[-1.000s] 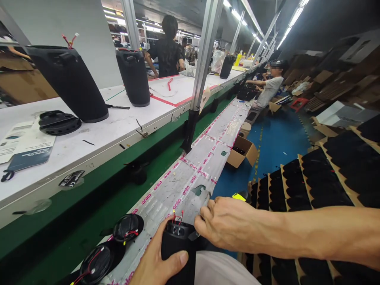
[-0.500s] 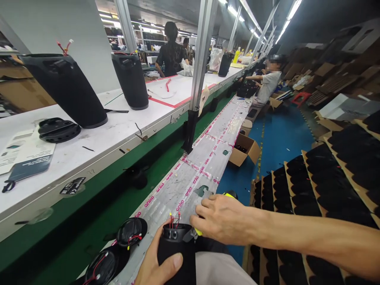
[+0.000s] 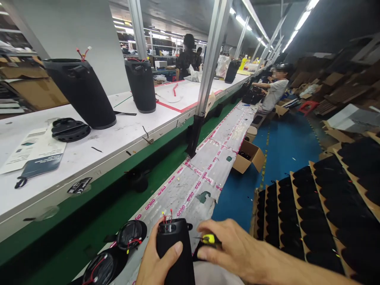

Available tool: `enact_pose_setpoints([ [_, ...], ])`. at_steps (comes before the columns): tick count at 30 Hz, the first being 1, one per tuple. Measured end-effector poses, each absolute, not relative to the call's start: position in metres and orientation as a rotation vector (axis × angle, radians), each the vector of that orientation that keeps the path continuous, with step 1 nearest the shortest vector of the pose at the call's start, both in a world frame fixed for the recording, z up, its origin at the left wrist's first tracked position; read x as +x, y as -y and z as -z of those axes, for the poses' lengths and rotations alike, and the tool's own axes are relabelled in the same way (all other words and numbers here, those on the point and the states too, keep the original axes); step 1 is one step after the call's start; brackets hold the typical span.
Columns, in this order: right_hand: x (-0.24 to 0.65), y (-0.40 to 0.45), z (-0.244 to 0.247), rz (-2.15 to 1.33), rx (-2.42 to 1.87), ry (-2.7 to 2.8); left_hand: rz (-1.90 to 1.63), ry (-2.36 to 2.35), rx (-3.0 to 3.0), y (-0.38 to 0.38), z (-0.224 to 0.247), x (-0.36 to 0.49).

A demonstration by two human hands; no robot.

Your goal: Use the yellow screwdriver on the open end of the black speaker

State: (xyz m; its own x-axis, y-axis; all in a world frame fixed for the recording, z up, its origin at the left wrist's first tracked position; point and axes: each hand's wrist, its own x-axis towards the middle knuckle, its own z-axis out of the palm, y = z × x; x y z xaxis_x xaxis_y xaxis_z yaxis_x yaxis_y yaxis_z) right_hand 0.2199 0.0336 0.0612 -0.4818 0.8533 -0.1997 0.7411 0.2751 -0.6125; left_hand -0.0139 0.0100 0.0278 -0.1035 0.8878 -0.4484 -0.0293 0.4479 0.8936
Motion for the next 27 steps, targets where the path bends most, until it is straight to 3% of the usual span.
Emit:
enact_pose_setpoints([
  [4, 0.204, -0.017, -0.024, -1.566, -1.666, 1.947, -1.064, -1.651, 0.763, -0.012, -0.030, 0.008],
  [9, 0.190, -0.021, 0.003, -1.933, -1.124, 1.276, -1.142, -1.554, 0.664, -0.012, -0.026, 0.013],
  [13, 0.183, -0.021, -0.006, -2.090, -0.817, 1.053, -1.216, -1.192, 0.565, -0.010, -0.014, 0.001],
  [18, 0.187, -0.021, -0.007, -2.178, -0.838, 1.174, -1.170, -0.845, 0.340, 0.003, -0.014, 0.000],
  [22, 0.212, -0.026, -0.013, -1.926, -1.212, 1.406, -1.108, -0.938, 0.355, 0.007, -0.022, 0.000],
  [25, 0.226, -0.029, -0.041, -1.387, -1.539, 1.854, -1.059, -1.102, 0.536, 0.005, -0.021, -0.004],
  [27, 0.225, -0.031, -0.063, -1.051, -1.499, 2.227, -1.028, -1.097, 0.587, 0.005, -0.019, -0.005],
])
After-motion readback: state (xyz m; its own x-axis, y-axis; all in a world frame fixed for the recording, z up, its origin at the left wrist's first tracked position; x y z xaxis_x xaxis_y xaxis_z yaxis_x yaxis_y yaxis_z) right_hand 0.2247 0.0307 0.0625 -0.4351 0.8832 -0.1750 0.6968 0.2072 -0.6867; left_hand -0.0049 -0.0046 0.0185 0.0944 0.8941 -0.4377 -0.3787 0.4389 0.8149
